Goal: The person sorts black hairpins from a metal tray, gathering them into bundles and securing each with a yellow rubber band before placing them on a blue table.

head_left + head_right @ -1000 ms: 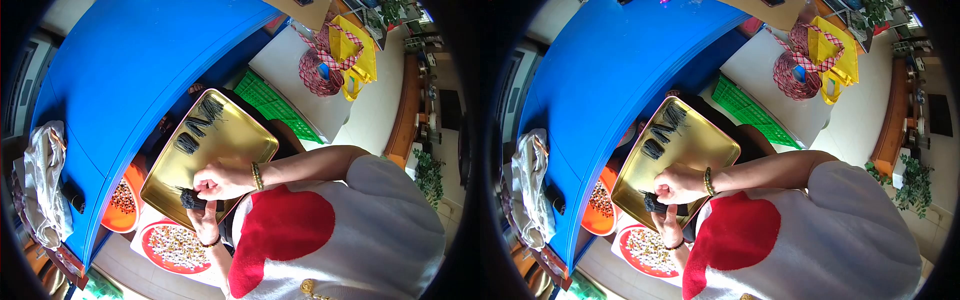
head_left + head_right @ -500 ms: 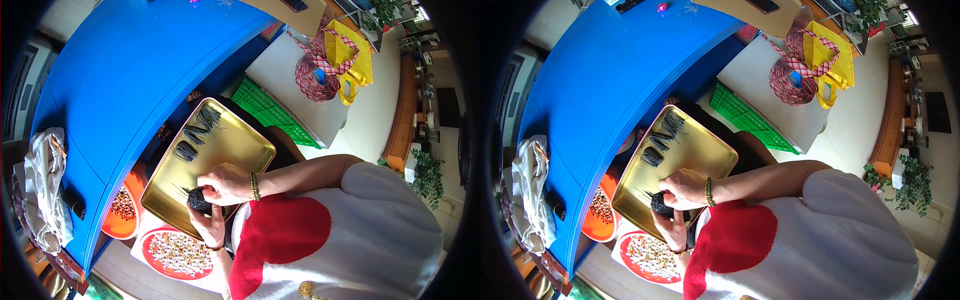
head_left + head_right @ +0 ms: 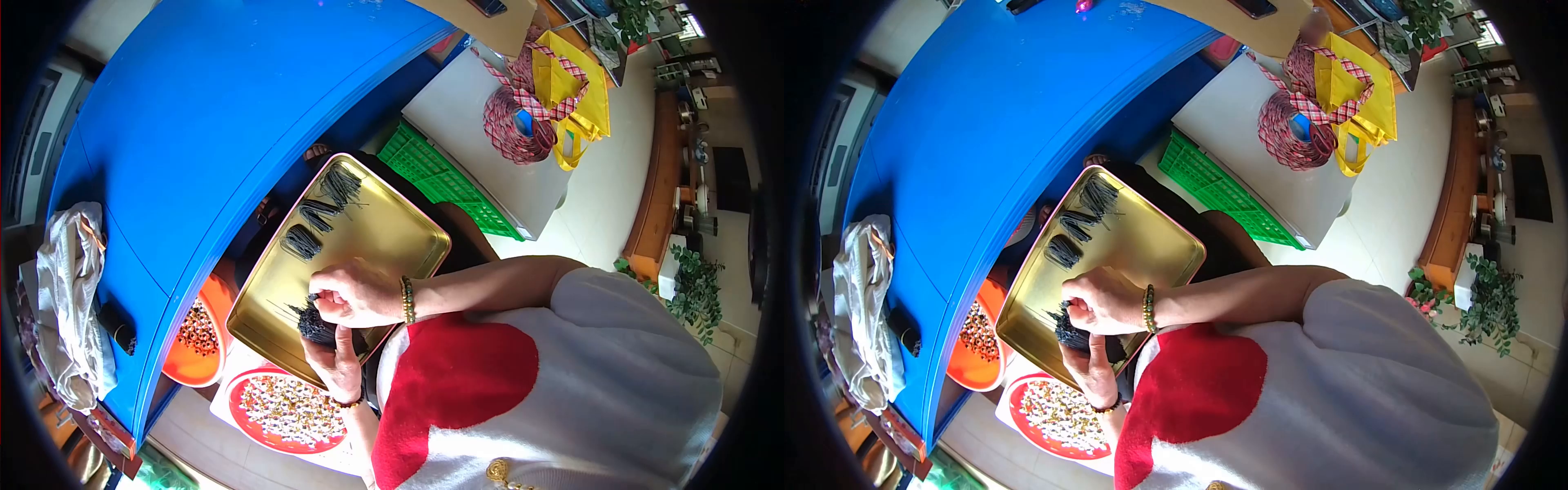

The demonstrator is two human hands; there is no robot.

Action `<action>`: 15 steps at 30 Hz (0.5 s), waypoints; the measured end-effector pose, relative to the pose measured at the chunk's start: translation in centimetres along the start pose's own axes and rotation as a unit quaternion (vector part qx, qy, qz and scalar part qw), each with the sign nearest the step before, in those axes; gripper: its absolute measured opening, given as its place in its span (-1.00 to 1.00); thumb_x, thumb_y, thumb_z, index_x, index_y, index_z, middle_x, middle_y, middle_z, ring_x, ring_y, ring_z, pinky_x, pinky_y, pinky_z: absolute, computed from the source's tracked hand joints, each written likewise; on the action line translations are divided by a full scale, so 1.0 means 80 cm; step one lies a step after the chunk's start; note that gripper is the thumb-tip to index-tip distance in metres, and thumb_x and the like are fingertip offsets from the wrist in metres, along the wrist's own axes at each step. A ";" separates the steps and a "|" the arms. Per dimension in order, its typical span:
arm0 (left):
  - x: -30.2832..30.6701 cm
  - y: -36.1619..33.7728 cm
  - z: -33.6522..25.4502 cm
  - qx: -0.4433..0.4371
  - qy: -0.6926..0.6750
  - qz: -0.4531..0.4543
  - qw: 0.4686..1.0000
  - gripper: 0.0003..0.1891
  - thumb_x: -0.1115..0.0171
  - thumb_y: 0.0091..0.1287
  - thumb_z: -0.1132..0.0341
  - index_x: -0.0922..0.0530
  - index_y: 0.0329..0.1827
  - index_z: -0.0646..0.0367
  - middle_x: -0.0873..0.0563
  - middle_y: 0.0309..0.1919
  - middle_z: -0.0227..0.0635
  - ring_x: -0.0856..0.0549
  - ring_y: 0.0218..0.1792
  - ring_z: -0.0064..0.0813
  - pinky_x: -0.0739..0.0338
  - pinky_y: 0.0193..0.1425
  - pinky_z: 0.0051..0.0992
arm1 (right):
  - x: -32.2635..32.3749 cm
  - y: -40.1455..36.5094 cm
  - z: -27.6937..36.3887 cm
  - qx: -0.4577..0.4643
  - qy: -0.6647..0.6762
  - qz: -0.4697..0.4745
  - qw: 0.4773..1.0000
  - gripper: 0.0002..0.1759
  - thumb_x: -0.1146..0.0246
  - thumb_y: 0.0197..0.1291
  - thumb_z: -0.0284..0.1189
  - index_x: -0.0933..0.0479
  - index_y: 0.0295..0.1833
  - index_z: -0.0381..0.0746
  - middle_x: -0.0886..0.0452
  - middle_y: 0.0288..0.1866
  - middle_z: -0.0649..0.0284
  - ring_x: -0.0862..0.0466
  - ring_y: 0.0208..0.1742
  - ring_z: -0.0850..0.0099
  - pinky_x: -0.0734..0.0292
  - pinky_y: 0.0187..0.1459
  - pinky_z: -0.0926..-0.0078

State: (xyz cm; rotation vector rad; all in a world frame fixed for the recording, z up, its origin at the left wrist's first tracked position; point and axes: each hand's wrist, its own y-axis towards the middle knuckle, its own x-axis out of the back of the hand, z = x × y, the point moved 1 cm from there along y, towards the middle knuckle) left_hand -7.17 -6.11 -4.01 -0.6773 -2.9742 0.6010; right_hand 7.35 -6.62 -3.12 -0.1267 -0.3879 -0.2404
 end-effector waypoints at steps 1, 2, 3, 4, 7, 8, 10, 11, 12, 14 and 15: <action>0.000 0.000 -0.001 0.007 -0.012 -0.002 1.000 -0.50 -0.28 0.17 0.39 -0.29 0.12 0.35 -0.52 -0.07 -0.24 -0.52 -0.10 -0.53 -0.38 0.03 -0.56 | 0.003 0.003 0.004 -0.010 -0.001 0.007 1.000 -0.90 -0.19 -0.02 -0.47 -0.44 -0.48 -0.26 -0.50 -0.59 0.23 -0.55 -0.58 0.34 -0.42 -0.53 0.42; -0.001 0.000 -0.002 0.015 -0.024 -0.004 1.000 -0.50 -0.28 0.17 0.39 -0.28 0.12 0.35 -0.52 -0.07 -0.24 -0.52 -0.09 -0.53 -0.38 0.04 -0.56 | 0.004 0.004 0.007 -0.020 -0.002 0.013 1.000 -0.89 -0.19 -0.01 -0.46 -0.44 -0.47 -0.26 -0.51 -0.58 0.23 -0.56 -0.58 0.33 -0.43 -0.52 0.42; -0.001 0.000 -0.002 0.024 -0.036 -0.005 0.999 -0.50 -0.28 0.17 0.39 -0.28 0.12 0.35 -0.52 -0.06 -0.23 -0.52 -0.09 -0.52 -0.38 0.04 -0.56 | 0.003 0.004 0.006 -0.019 0.007 0.014 1.000 -0.88 -0.20 0.00 -0.45 -0.45 -0.46 -0.27 -0.52 -0.56 0.22 -0.56 -0.57 0.34 -0.44 -0.51 0.42; 0.000 -0.001 0.000 0.024 -0.035 -0.004 0.999 -0.50 -0.28 0.17 0.39 -0.28 0.12 0.36 -0.52 -0.06 -0.23 -0.52 -0.09 -0.52 -0.38 0.04 -0.56 | 0.001 0.004 0.004 -0.017 0.015 0.015 1.000 -0.86 -0.20 0.01 -0.43 -0.45 -0.45 -0.28 -0.53 -0.54 0.21 -0.57 -0.56 0.34 -0.44 -0.50 0.42; 0.002 0.000 0.005 0.015 -0.036 -0.008 0.999 -0.49 -0.29 0.17 0.38 -0.28 0.12 0.36 -0.52 -0.06 -0.22 -0.52 -0.09 -0.52 -0.38 0.05 -0.55 | 0.003 0.005 0.007 -0.025 0.051 0.017 0.998 -0.84 -0.20 0.01 -0.41 -0.46 -0.46 -0.29 -0.54 -0.56 0.16 -0.56 -0.56 0.25 -0.44 -0.48 0.34; -0.002 0.001 0.003 0.008 -0.040 -0.013 0.999 -0.49 -0.29 0.17 0.37 -0.28 0.12 0.36 -0.52 -0.06 -0.22 -0.52 -0.09 -0.51 -0.38 0.05 -0.55 | 0.004 0.006 0.008 -0.029 0.065 0.018 0.997 -0.83 -0.20 0.01 -0.40 -0.46 -0.47 -0.29 -0.54 -0.58 0.14 -0.56 -0.57 0.20 -0.43 -0.47 0.30; -0.003 0.001 0.003 0.007 -0.041 -0.014 0.999 -0.47 -0.30 0.16 0.36 -0.28 0.13 0.36 -0.52 -0.06 -0.22 -0.52 -0.10 -0.51 -0.39 0.04 -0.55 | -0.001 0.006 -0.004 -0.014 0.074 0.033 0.997 -0.80 -0.24 0.02 -0.36 -0.49 -0.42 -0.30 -0.56 -0.56 0.15 -0.57 -0.53 0.21 -0.45 -0.44 0.31; -0.001 0.002 0.005 0.015 -0.040 -0.009 0.999 -0.47 -0.30 0.16 0.36 -0.28 0.13 0.36 -0.52 -0.06 -0.22 -0.52 -0.10 -0.51 -0.40 0.03 -0.55 | -0.001 0.005 -0.008 -0.007 0.077 0.040 0.996 -0.78 -0.25 0.02 -0.34 -0.51 -0.39 -0.30 -0.56 -0.55 0.16 -0.58 -0.52 0.21 -0.46 -0.42 0.31; 0.001 0.001 0.006 0.022 -0.039 -0.006 0.999 -0.46 -0.31 0.16 0.35 -0.28 0.13 0.36 -0.52 -0.06 -0.22 -0.52 -0.11 -0.52 -0.40 0.02 -0.56 | 0.000 0.006 -0.007 -0.029 0.089 0.053 0.994 -0.76 -0.27 0.00 -0.32 -0.56 -0.34 -0.30 -0.57 -0.48 0.14 -0.59 -0.44 0.22 -0.47 -0.36 0.33; 0.001 0.000 0.005 0.029 -0.043 -0.016 0.999 -0.47 -0.32 0.14 0.34 -0.31 0.11 0.36 -0.54 -0.10 -0.24 -0.53 -0.15 -0.54 -0.42 -0.02 -0.57 | -0.001 0.006 -0.004 -0.040 0.083 0.054 0.994 -0.77 -0.27 0.00 -0.34 -0.58 -0.33 -0.31 -0.58 -0.43 0.14 -0.59 -0.41 0.24 -0.47 -0.34 0.33; 0.000 0.000 0.004 0.032 -0.045 -0.020 0.998 -0.47 -0.33 0.13 0.33 -0.33 0.10 0.36 -0.55 -0.11 -0.25 -0.54 -0.16 -0.55 -0.43 -0.04 -0.58 | -0.002 0.005 -0.003 -0.045 0.080 0.054 0.994 -0.77 -0.27 0.00 -0.34 -0.60 -0.32 -0.31 -0.58 -0.41 0.14 -0.60 -0.39 0.24 -0.47 -0.33 0.34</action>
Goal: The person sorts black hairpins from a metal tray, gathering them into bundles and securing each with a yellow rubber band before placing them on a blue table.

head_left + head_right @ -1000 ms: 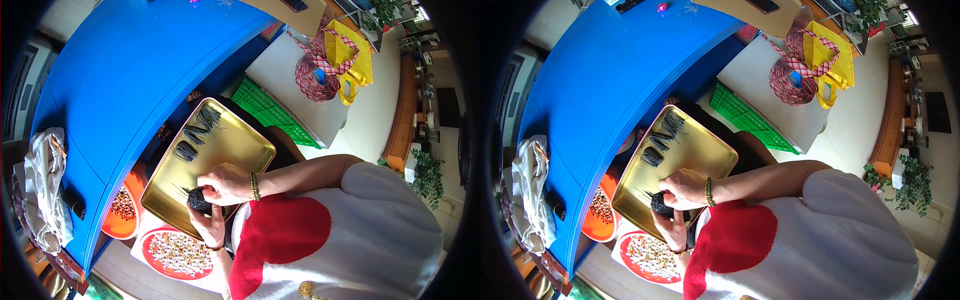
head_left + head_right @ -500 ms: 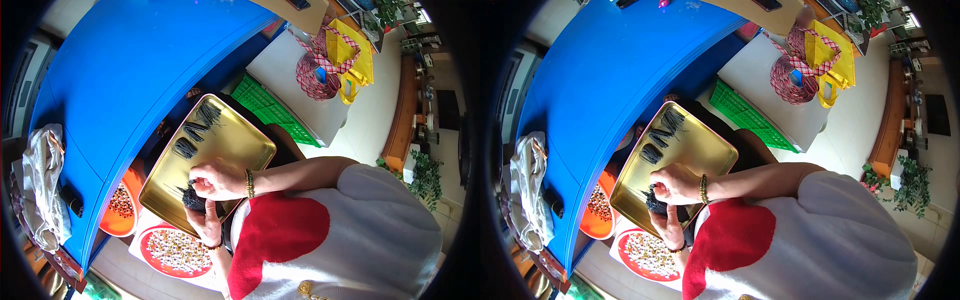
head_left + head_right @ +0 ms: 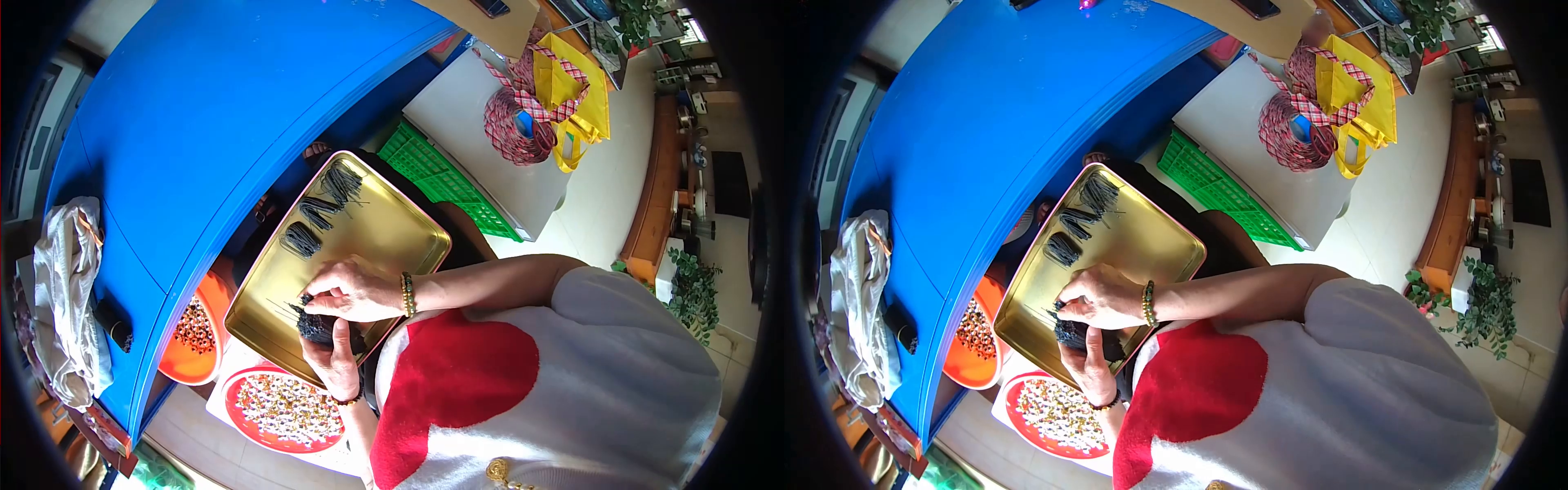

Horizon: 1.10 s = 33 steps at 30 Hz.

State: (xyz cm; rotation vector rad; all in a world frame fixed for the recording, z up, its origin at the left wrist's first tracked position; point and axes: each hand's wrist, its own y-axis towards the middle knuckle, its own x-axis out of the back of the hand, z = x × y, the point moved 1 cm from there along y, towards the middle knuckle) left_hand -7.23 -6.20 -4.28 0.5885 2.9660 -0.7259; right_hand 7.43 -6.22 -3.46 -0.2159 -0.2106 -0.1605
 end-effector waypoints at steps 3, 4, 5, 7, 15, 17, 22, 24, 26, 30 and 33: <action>0.005 0.001 0.003 -0.004 -0.007 -0.013 1.000 -0.51 -0.37 0.11 0.31 -0.40 0.04 0.35 -0.59 -0.17 -0.30 -0.55 -0.21 -0.58 -0.45 -0.09 -0.60 | -0.014 -0.001 -0.003 0.039 0.056 -0.053 0.996 -0.79 -0.26 -0.01 -0.36 -0.61 -0.36 -0.31 -0.59 -0.34 0.17 -0.60 -0.36 0.24 -0.48 -0.29 0.34; 0.005 0.001 0.002 -0.008 -0.007 -0.017 1.000 -0.52 -0.38 0.10 0.30 -0.42 0.03 0.35 -0.59 -0.18 -0.31 -0.55 -0.21 -0.58 -0.45 -0.09 -0.61 | -0.015 0.000 -0.002 0.040 0.049 -0.055 0.996 -0.82 -0.28 -0.01 -0.40 -0.61 -0.34 -0.30 -0.58 -0.34 0.21 -0.58 -0.36 0.34 -0.48 -0.33 0.43; 0.004 0.001 0.001 -0.012 -0.008 -0.020 1.000 -0.52 -0.38 0.09 0.30 -0.44 0.01 0.34 -0.60 -0.20 -0.32 -0.55 -0.21 -0.59 -0.45 -0.09 -0.61 | -0.015 0.001 0.002 0.041 0.042 -0.058 0.997 -0.84 -0.30 -0.01 -0.44 -0.61 -0.31 -0.29 -0.57 -0.33 0.26 -0.57 -0.35 0.44 -0.47 -0.37 0.51; 0.001 0.000 -0.003 -0.016 -0.030 -0.021 0.999 -0.55 -0.39 0.08 0.33 -0.46 -0.01 0.34 -0.61 -0.20 -0.33 -0.55 -0.21 -0.61 -0.45 -0.09 -0.61 | -0.015 0.002 0.009 0.013 0.054 -0.052 0.997 -0.88 -0.30 0.00 -0.48 -0.61 -0.31 -0.28 -0.56 -0.29 0.31 -0.56 -0.33 0.54 -0.50 -0.38 0.58; 0.001 0.004 0.004 -0.030 -0.020 -0.024 0.999 -0.58 -0.38 0.07 0.40 -0.47 -0.01 0.33 -0.61 -0.20 -0.36 -0.55 -0.24 -0.64 -0.45 -0.14 -0.64 | -0.020 0.003 0.016 0.075 0.077 -0.120 0.987 -0.92 -0.29 -0.01 -0.52 -0.59 -0.36 -0.30 -0.55 -0.23 0.32 -0.56 -0.20 0.50 -0.52 -0.27 0.56; 0.001 0.004 0.003 -0.028 -0.007 -0.028 0.999 -0.60 -0.36 0.07 0.43 -0.47 -0.03 0.33 -0.61 -0.22 -0.37 -0.55 -0.25 -0.64 -0.45 -0.14 -0.63 | -0.021 0.003 0.019 0.089 0.069 -0.136 0.984 -0.92 -0.29 -0.01 -0.53 -0.59 -0.37 -0.30 -0.56 -0.24 0.31 -0.55 -0.18 0.48 -0.50 -0.22 0.55; 0.003 0.005 0.003 -0.049 0.047 -0.037 0.997 -0.66 -0.35 0.07 0.46 -0.48 -0.09 0.31 -0.59 -0.25 -0.41 -0.52 -0.28 -0.67 -0.44 -0.16 -0.64 | -0.028 0.006 0.021 0.112 0.081 -0.168 0.976 -0.94 -0.29 -0.01 -0.52 -0.59 -0.39 -0.29 -0.58 -0.26 0.30 -0.55 -0.17 0.44 -0.47 -0.14 0.51; 0.001 0.004 0.001 -0.039 0.050 -0.049 0.997 -0.68 -0.33 0.07 0.45 -0.50 -0.12 0.34 -0.61 -0.29 -0.40 -0.53 -0.30 -0.66 -0.44 -0.18 -0.63 | -0.028 0.009 0.022 0.103 0.096 -0.167 0.976 -0.93 -0.28 0.01 -0.51 -0.58 -0.38 -0.29 -0.58 -0.26 0.30 -0.56 -0.19 0.45 -0.47 -0.15 0.52; -0.003 0.004 0.002 -0.024 0.040 -0.063 0.997 -0.72 -0.32 0.05 0.47 -0.52 -0.17 0.33 -0.61 -0.35 -0.39 -0.53 -0.34 -0.65 -0.44 -0.21 -0.63 | -0.022 0.017 0.028 0.107 0.113 -0.172 0.973 -0.92 -0.27 0.02 -0.51 -0.57 -0.35 -0.29 -0.59 -0.27 0.29 -0.57 -0.20 0.45 -0.47 -0.15 0.52; -0.018 0.002 -0.007 -0.003 0.033 -0.060 0.998 -0.87 -0.25 0.00 0.49 -0.55 -0.36 0.29 -0.61 -0.53 -0.38 -0.53 -0.51 -0.61 -0.40 -0.36 -0.63 | 0.002 0.035 0.053 0.026 0.205 -0.117 0.971 -0.85 -0.14 0.20 -0.43 -0.49 -0.23 -0.30 -0.58 -0.28 0.26 -0.59 -0.22 0.48 -0.49 -0.14 0.50; -0.015 0.006 -0.004 0.010 0.007 -0.072 0.997 -0.90 -0.24 0.00 0.49 -0.53 -0.42 0.28 -0.60 -0.58 -0.38 -0.53 -0.54 -0.60 -0.40 -0.38 -0.60 | -0.019 0.045 0.045 -0.065 0.451 -0.070 0.888 -0.78 0.06 0.35 -0.32 -0.36 -0.19 -0.26 -0.49 -0.41 0.30 -0.52 -0.41 0.56 -0.48 -0.31 0.57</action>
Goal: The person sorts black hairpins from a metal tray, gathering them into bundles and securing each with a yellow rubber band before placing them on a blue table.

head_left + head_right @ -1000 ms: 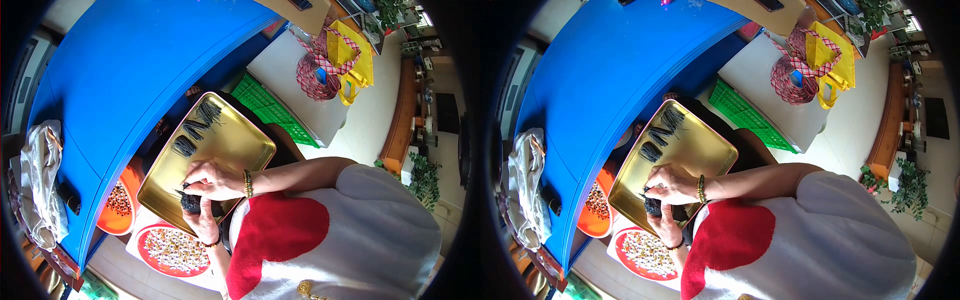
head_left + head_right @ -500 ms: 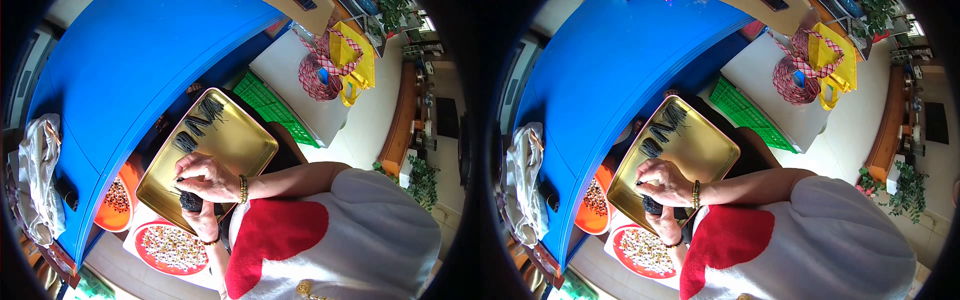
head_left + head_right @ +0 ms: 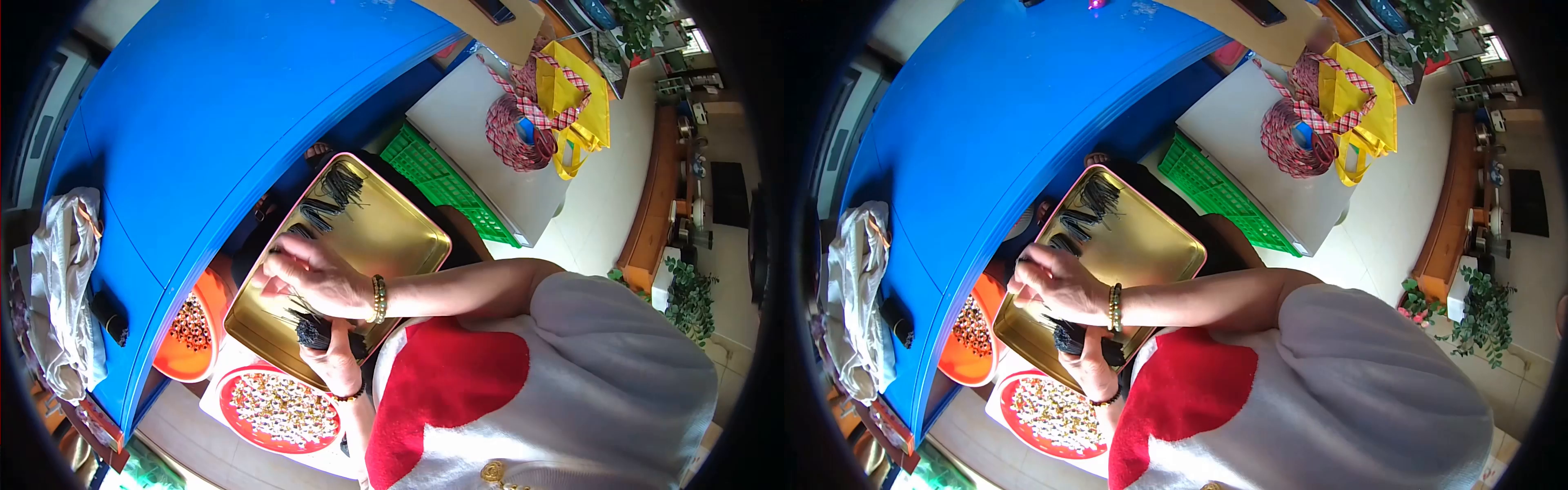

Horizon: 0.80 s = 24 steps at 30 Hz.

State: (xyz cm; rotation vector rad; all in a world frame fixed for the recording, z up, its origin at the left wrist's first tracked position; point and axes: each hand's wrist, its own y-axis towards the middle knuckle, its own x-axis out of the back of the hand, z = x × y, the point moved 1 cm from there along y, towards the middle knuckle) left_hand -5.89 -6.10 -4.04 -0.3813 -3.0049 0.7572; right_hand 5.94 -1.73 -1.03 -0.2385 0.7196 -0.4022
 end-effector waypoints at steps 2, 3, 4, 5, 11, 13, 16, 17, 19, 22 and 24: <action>0.007 -0.002 -0.002 0.014 0.018 -0.029 0.999 -0.93 -0.22 0.04 0.47 -0.51 -0.49 0.27 -0.59 -0.59 -0.41 -0.49 -0.56 -0.65 -0.38 -0.40 -0.63 | 0.008 0.005 0.003 0.020 0.011 0.031 0.999 -0.78 0.09 0.36 -0.30 -0.32 -0.22 -0.24 -0.42 -0.46 0.34 -0.42 -0.50 0.62 -0.43 -0.41 0.62; 0.011 -0.002 -0.003 0.022 0.028 -0.041 0.999 -0.92 -0.22 0.07 0.47 -0.50 -0.52 0.26 -0.58 -0.60 -0.42 -0.48 -0.57 -0.67 -0.36 -0.41 -0.64 | 0.012 0.007 0.008 0.031 0.017 0.044 0.998 -0.77 0.10 0.37 -0.29 -0.30 -0.23 -0.22 -0.39 -0.49 0.36 -0.38 -0.54 0.65 -0.40 -0.47 0.64; 0.012 -0.003 -0.002 0.024 0.006 -0.059 0.998 -0.91 -0.22 0.07 0.46 -0.49 -0.50 0.28 -0.58 -0.61 -0.38 -0.49 -0.58 -0.65 -0.37 -0.42 -0.64 | 0.013 0.009 0.014 0.055 0.026 0.052 0.997 -0.76 0.12 0.38 -0.26 -0.26 -0.27 -0.20 -0.34 -0.53 0.39 -0.28 -0.61 0.69 -0.30 -0.55 0.68; 0.013 -0.003 -0.007 0.038 0.019 -0.074 0.996 -0.91 -0.22 0.07 0.46 -0.49 -0.45 0.28 -0.58 -0.63 -0.38 -0.50 -0.58 -0.63 -0.38 -0.42 -0.63 | 0.016 0.010 0.019 0.050 0.025 0.056 0.997 -0.75 0.12 0.38 -0.25 -0.26 -0.26 -0.19 -0.34 -0.52 0.40 -0.27 -0.61 0.69 -0.29 -0.55 0.68; 0.025 -0.003 -0.002 -0.023 0.171 -0.137 0.975 -0.62 -0.34 0.06 0.26 -0.46 -0.20 0.37 -0.61 -0.41 -0.21 -0.57 -0.45 -0.46 -0.47 -0.30 -0.46 | 0.047 -0.004 0.022 0.182 -0.188 0.033 0.965 -0.80 -0.18 0.20 -0.32 -0.33 -0.33 -0.18 -0.32 -0.52 0.46 -0.27 -0.55 0.75 -0.16 -0.55 0.77; 0.028 -0.004 0.001 -0.055 0.272 -0.147 0.949 -0.54 -0.35 0.06 0.18 -0.45 -0.16 0.39 -0.60 -0.34 -0.14 -0.59 -0.39 -0.37 -0.48 -0.24 -0.40 | 0.057 -0.019 0.029 0.149 -0.254 0.040 0.955 -0.79 -0.31 0.04 -0.39 -0.40 -0.45 -0.17 -0.37 -0.54 0.49 -0.28 -0.58 0.73 -0.16 -0.57 0.76; 0.027 -0.008 0.000 -0.075 0.395 -0.149 0.903 -0.47 -0.36 0.06 0.13 -0.41 -0.09 0.39 -0.56 -0.28 -0.08 -0.57 -0.29 -0.23 -0.46 -0.18 -0.34 | 0.068 -0.030 0.014 0.180 -0.303 0.059 0.934 -0.79 -0.29 0.05 -0.41 -0.43 -0.52 -0.21 -0.46 -0.61 0.43 -0.36 -0.61 0.74 -0.14 -0.65 0.73; 0.027 -0.010 -0.001 -0.076 0.430 -0.152 0.887 -0.47 -0.36 0.06 0.14 -0.40 -0.07 0.39 -0.54 -0.25 -0.07 -0.56 -0.27 -0.21 -0.45 -0.16 -0.34 | 0.067 -0.031 0.011 0.230 -0.305 0.084 0.920 -0.79 -0.30 0.05 -0.42 -0.44 -0.53 -0.22 -0.47 -0.66 0.42 -0.37 -0.68 0.70 -0.15 -0.69 0.68; 0.037 -0.016 0.007 -0.116 0.387 -0.141 0.904 -0.48 -0.34 0.09 0.21 -0.38 -0.02 0.39 -0.51 -0.21 -0.05 -0.53 -0.20 -0.18 -0.43 -0.12 -0.32 | 0.079 -0.030 -0.001 0.247 -0.348 0.132 0.895 -0.80 -0.29 0.06 -0.44 -0.46 -0.53 -0.23 -0.47 -0.70 0.39 -0.38 -0.74 0.61 -0.18 -0.71 0.64; 0.032 -0.022 0.000 -0.206 0.391 -0.141 0.886 -0.52 -0.30 0.12 0.32 -0.35 0.02 0.39 -0.47 -0.16 -0.04 -0.49 -0.13 -0.15 -0.40 -0.05 -0.30 | 0.090 -0.028 -0.008 0.241 -0.402 0.114 0.876 -0.77 -0.30 0.05 -0.41 -0.48 -0.58 -0.23 -0.50 -0.72 0.28 -0.51 -0.71 0.51 -0.29 -0.68 0.57; 0.018 -0.034 -0.015 -0.245 0.395 -0.152 0.872 -0.60 -0.21 0.16 0.42 -0.35 0.04 0.39 -0.47 -0.16 -0.05 -0.46 -0.10 -0.17 -0.38 -0.03 -0.29 | 0.077 -0.037 0.001 0.258 -0.354 0.136 0.889 -0.78 -0.29 0.05 -0.40 -0.48 -0.56 -0.24 -0.50 -0.71 0.28 -0.52 -0.71 0.49 -0.32 -0.67 0.58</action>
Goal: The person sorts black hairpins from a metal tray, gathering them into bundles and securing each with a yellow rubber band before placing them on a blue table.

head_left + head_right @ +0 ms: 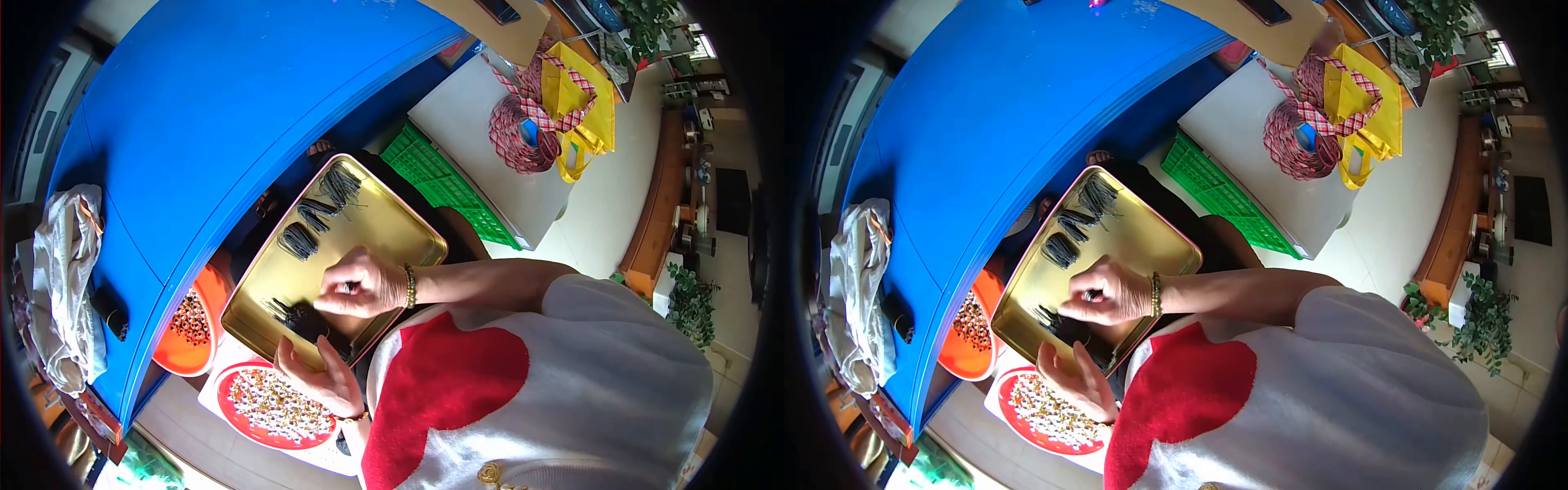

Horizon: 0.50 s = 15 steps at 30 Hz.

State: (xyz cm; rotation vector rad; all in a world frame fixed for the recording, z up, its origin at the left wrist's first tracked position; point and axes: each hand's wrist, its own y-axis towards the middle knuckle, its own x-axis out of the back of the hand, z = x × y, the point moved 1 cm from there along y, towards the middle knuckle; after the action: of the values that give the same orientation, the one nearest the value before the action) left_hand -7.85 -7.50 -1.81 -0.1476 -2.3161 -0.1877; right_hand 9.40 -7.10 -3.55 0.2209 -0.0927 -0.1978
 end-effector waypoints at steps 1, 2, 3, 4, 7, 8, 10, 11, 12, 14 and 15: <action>0.000 0.001 -0.007 -0.023 -0.028 -0.003 0.999 -0.62 -0.18 0.16 0.44 -0.36 0.03 0.38 -0.48 -0.16 -0.07 -0.46 -0.10 -0.19 -0.38 -0.02 -0.30 | 0.000 0.003 0.013 0.014 0.024 -0.002 1.000 -0.79 -0.28 0.06 -0.40 -0.48 -0.55 -0.24 -0.51 -0.70 0.27 -0.52 -0.70 0.48 -0.34 -0.67 0.58; 0.000 0.002 -0.013 -0.046 -0.058 -0.006 0.997 -0.64 -0.15 0.17 0.47 -0.37 0.02 0.38 -0.48 -0.16 -0.08 -0.46 -0.10 -0.20 -0.37 -0.02 -0.30 | 0.002 0.005 0.023 0.016 0.000 0.021 1.000 -0.82 -0.27 0.06 -0.42 -0.49 -0.52 -0.24 -0.52 -0.69 0.28 -0.54 -0.69 0.48 -0.38 -0.66 0.60; -0.001 0.002 -0.016 -0.069 -0.087 -0.009 0.994 -0.66 -0.13 0.17 0.49 -0.37 0.02 0.37 -0.48 -0.15 -0.10 -0.47 -0.11 -0.21 -0.37 -0.02 -0.31 | -0.003 0.005 0.022 0.027 0.021 0.015 0.999 -0.82 -0.27 0.05 -0.43 -0.48 -0.53 -0.22 -0.48 -0.71 0.27 -0.53 -0.70 0.44 -0.36 -0.66 0.54; -0.005 0.002 -0.016 -0.049 -0.118 0.004 0.992 -0.71 -0.08 0.17 0.53 -0.40 -0.01 0.35 -0.49 -0.15 -0.13 -0.48 -0.14 -0.24 -0.37 -0.03 -0.31 | -0.007 0.004 0.014 0.074 -0.010 0.020 0.997 -0.81 -0.27 0.05 -0.44 -0.46 -0.54 -0.22 -0.47 -0.71 0.28 -0.50 -0.70 0.40 -0.32 -0.66 0.49; -0.023 0.003 -0.021 0.027 -0.241 0.078 0.967 -0.75 0.00 0.20 0.59 -0.41 -0.05 0.33 -0.49 -0.20 -0.19 -0.51 -0.14 -0.40 -0.39 0.01 -0.44 | -0.008 -0.005 -0.012 0.102 -0.075 0.065 0.990 -0.81 -0.28 0.02 -0.46 -0.43 -0.55 -0.22 -0.45 -0.69 0.28 -0.49 -0.66 0.30 -0.33 -0.60 0.38; -0.029 0.003 -0.024 0.069 -0.317 0.079 0.943 -0.77 0.05 0.22 0.61 -0.40 -0.06 0.34 -0.51 -0.21 -0.23 -0.50 -0.13 -0.49 -0.39 0.02 -0.52 | -0.005 -0.008 -0.016 0.122 -0.087 0.048 0.988 -0.81 -0.27 0.02 -0.47 -0.42 -0.56 -0.21 -0.45 -0.70 0.29 -0.49 -0.67 0.30 -0.33 -0.61 0.38; -0.030 0.005 -0.026 0.078 -0.322 0.092 0.939 -0.78 0.05 0.24 0.60 -0.40 -0.06 0.34 -0.52 -0.20 -0.23 -0.51 -0.15 -0.51 -0.39 0.00 -0.55 | -0.001 -0.013 -0.014 0.088 -0.078 0.047 0.992 -0.81 -0.26 0.03 -0.45 -0.42 -0.55 -0.21 -0.45 -0.69 0.29 -0.49 -0.66 0.31 -0.34 -0.60 0.38; -0.031 0.005 -0.026 0.083 -0.324 0.099 0.937 -0.79 0.06 0.24 0.60 -0.40 -0.07 0.34 -0.52 -0.20 -0.24 -0.52 -0.16 -0.53 -0.39 -0.01 -0.56 | 0.000 -0.015 -0.014 0.071 -0.073 0.046 0.994 -0.80 -0.26 0.04 -0.44 -0.42 -0.55 -0.21 -0.45 -0.69 0.29 -0.50 -0.65 0.31 -0.35 -0.59 0.39; -0.033 0.005 -0.028 0.091 -0.338 0.098 0.931 -0.80 0.06 0.25 0.59 -0.40 -0.07 0.35 -0.54 -0.22 -0.25 -0.53 -0.21 -0.55 -0.40 -0.05 -0.59 | 0.001 -0.014 -0.011 0.081 -0.079 0.046 0.993 -0.79 -0.26 0.05 -0.41 -0.43 -0.54 -0.21 -0.45 -0.68 0.29 -0.50 -0.65 0.31 -0.35 -0.59 0.39; -0.035 0.005 -0.025 0.082 -0.313 0.110 0.940 -0.80 0.06 0.25 0.58 -0.40 -0.07 0.35 -0.55 -0.25 -0.26 -0.53 -0.23 -0.56 -0.41 -0.08 -0.60 | 0.000 -0.011 -0.006 0.103 -0.088 0.047 0.990 -0.77 -0.25 0.08 -0.37 -0.43 -0.53 -0.21 -0.46 -0.68 0.29 -0.51 -0.64 0.31 -0.36 -0.58 0.40; -0.034 0.005 -0.024 0.077 -0.300 0.115 0.944 -0.80 0.06 0.26 0.58 -0.40 -0.07 0.35 -0.55 -0.27 -0.26 -0.53 -0.24 -0.57 -0.41 -0.09 -0.61 | -0.001 -0.011 -0.007 0.104 -0.095 0.057 0.988 -0.77 -0.25 0.09 -0.34 -0.43 -0.52 -0.21 -0.46 -0.67 0.29 -0.51 -0.63 0.32 -0.36 -0.57 0.40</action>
State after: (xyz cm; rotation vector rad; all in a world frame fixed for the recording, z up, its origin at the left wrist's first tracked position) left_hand -4.56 -7.55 -2.49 -0.4467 -2.8764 0.1864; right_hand 9.24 -7.79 -4.31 0.4038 -0.3147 -0.0947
